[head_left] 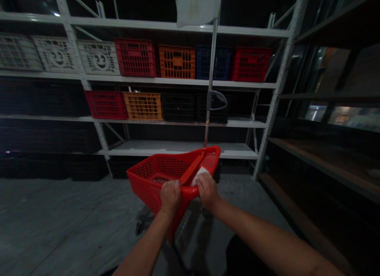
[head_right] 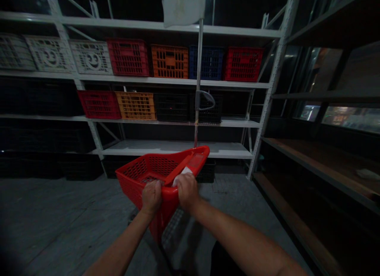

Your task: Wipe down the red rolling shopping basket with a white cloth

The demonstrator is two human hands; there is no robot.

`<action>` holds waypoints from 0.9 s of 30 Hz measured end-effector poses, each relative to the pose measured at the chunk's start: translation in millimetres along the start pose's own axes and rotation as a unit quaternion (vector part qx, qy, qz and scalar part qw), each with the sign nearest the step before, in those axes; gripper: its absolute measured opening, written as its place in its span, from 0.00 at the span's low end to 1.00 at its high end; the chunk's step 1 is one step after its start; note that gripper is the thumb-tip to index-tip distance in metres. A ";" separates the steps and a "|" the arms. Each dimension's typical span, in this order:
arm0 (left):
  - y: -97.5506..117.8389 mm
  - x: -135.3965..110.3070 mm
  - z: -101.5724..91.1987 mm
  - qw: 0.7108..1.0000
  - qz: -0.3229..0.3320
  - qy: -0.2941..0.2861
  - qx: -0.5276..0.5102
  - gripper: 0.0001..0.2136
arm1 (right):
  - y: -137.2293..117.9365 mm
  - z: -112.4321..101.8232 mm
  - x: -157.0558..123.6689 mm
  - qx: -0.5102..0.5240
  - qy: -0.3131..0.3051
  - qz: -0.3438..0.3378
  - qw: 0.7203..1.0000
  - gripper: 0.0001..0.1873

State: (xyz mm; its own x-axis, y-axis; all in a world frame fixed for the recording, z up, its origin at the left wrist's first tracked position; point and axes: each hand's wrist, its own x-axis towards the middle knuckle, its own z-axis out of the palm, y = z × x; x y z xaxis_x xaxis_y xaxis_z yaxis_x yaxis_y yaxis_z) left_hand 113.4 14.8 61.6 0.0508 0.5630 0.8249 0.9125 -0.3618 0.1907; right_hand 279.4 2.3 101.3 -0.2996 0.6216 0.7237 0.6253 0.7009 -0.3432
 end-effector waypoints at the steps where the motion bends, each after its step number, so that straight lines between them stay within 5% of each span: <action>1: -0.1 -0.3 -0.3 1.000 0.000 0.002 0.000 0.20 | -4.6 3.5 -10.5 0.020 0.024 -0.028 0.999 0.19; 4: -2.9 -2.6 -2.1 1.000 0.006 0.006 -0.006 0.20 | -1.4 6.4 -31.6 0.062 0.038 -0.143 0.987 0.15; 8: -10.3 -7.2 -4.6 1.000 0.021 0.015 -0.012 0.20 | 42.3 -2.9 -26.1 0.065 0.002 -0.251 0.966 0.13; 12: -13.6 -8.2 -2.9 0.999 0.030 0.027 -0.011 0.19 | 67.1 -5.8 -8.7 0.044 0.080 -0.142 0.986 0.15; 17: -13.4 -5.5 -1.3 0.998 0.045 0.032 -0.010 0.17 | 27.7 14.1 -27.4 0.078 0.154 0.006 0.985 0.20; 20: -17.3 -5.3 -6.2 0.998 0.046 0.033 -0.017 0.18 | 17.9 18.6 -38.1 0.105 0.141 -0.058 0.983 0.18; 23: -22.7 -6.2 -13.2 0.998 0.035 0.028 -0.035 0.18 | 37.5 8.9 -23.1 0.073 0.093 -0.144 0.982 0.17; 27: -25.9 -7.3 -18.8 0.998 0.011 0.014 -0.057 0.18 | 80.3 -17.3 24.8 -0.014 -0.006 -0.076 0.997 0.16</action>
State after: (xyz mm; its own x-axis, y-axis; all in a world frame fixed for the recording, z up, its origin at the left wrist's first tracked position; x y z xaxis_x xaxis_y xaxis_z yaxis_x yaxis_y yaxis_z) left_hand 81.7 6.2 60.6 0.0582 0.5341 0.8434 0.8588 -0.4576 0.2305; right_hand 334.7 68.0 102.1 -0.4000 0.5132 0.7594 0.5922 0.7771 -0.2132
